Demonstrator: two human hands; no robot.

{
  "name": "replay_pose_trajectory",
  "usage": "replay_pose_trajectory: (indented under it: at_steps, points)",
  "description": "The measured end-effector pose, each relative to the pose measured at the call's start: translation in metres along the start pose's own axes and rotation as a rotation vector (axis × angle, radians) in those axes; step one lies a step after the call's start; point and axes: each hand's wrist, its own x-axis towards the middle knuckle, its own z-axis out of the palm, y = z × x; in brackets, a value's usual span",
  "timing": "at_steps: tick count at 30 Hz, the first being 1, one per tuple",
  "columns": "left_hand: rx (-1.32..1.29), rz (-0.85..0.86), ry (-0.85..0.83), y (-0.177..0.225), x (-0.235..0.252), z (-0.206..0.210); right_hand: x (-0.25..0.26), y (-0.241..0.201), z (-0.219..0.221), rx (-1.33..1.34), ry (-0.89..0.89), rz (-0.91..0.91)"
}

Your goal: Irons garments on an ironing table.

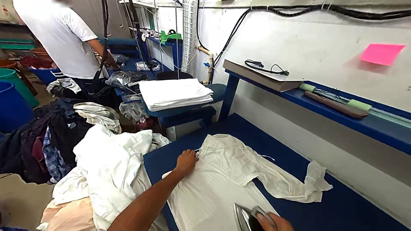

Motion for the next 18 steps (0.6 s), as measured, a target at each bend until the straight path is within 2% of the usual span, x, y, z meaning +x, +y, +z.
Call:
replay_pose_trajectory:
  at_steps: [3,8,10,14,16,18]
  points:
    - [-0.008,-0.085,-0.136,0.007,0.013,-0.016,0.061,-0.044,0.02,-0.019,-0.025,-0.01]
    - [-0.073,-0.066,-0.101,-0.005,0.029,-0.024,0.139,-0.12,0.037,-0.056,-0.062,-0.006]
    - [-0.124,-0.063,-0.145,-0.016,0.043,-0.028,0.162,-0.148,0.043,-0.096,-0.086,-0.024]
    - [-0.262,0.05,-0.19,-0.032,0.054,-0.028,0.187,-0.177,0.055,-0.157,-0.117,-0.051]
    - [-0.308,0.08,-0.116,-0.031,0.039,-0.033,0.187,-0.184,0.055,-0.2,-0.106,-0.056]
    - [-0.2,0.122,-0.022,-0.029,0.005,-0.039,0.18,-0.189,0.054,-0.23,-0.096,-0.038]
